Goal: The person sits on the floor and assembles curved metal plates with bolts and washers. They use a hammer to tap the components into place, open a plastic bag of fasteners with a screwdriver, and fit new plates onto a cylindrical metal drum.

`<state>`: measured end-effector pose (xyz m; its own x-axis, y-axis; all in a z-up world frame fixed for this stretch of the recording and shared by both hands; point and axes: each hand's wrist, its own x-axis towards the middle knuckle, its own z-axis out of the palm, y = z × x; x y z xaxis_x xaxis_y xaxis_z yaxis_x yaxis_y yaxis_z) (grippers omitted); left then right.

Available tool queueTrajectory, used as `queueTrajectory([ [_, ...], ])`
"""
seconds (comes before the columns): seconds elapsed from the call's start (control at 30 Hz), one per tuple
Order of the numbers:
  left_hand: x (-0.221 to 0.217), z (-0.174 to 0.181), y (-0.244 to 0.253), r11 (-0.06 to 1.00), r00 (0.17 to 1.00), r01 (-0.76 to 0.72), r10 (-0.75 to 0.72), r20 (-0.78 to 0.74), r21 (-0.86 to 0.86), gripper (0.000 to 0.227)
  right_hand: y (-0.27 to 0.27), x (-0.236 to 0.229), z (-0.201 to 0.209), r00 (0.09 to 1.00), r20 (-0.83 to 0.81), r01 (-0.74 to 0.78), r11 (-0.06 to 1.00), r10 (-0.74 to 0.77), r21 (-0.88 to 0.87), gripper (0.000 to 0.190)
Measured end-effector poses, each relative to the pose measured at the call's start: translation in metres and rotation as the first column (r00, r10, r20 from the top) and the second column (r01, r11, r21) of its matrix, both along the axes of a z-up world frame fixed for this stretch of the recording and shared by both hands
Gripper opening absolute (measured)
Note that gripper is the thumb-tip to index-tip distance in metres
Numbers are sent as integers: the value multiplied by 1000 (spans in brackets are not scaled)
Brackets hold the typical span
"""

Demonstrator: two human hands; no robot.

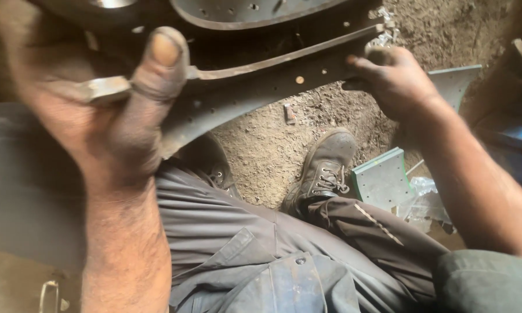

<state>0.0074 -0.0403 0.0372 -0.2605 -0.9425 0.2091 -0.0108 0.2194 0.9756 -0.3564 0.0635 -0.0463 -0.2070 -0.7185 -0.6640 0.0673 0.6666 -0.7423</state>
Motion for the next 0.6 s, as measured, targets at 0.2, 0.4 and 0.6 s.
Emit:
queueTrajectory([
  [0.2, 0, 4, -2, 1000, 1000, 5, -5, 2, -1, 44, 10, -35, -27, 977, 211, 39, 999, -41, 16, 20],
  [0.4, -4, 2, -7, 1000, 1000, 17, -17, 5, -5, 43, 28, -87, -113, 680, -733, -296, 922, 20, -249, 22],
  [0.6, -2, 1, -4, 1000, 1000, 5, -5, 14, -8, 42, 23, -102, -199, 15, -998, -504, 863, 63, 47, 31],
])
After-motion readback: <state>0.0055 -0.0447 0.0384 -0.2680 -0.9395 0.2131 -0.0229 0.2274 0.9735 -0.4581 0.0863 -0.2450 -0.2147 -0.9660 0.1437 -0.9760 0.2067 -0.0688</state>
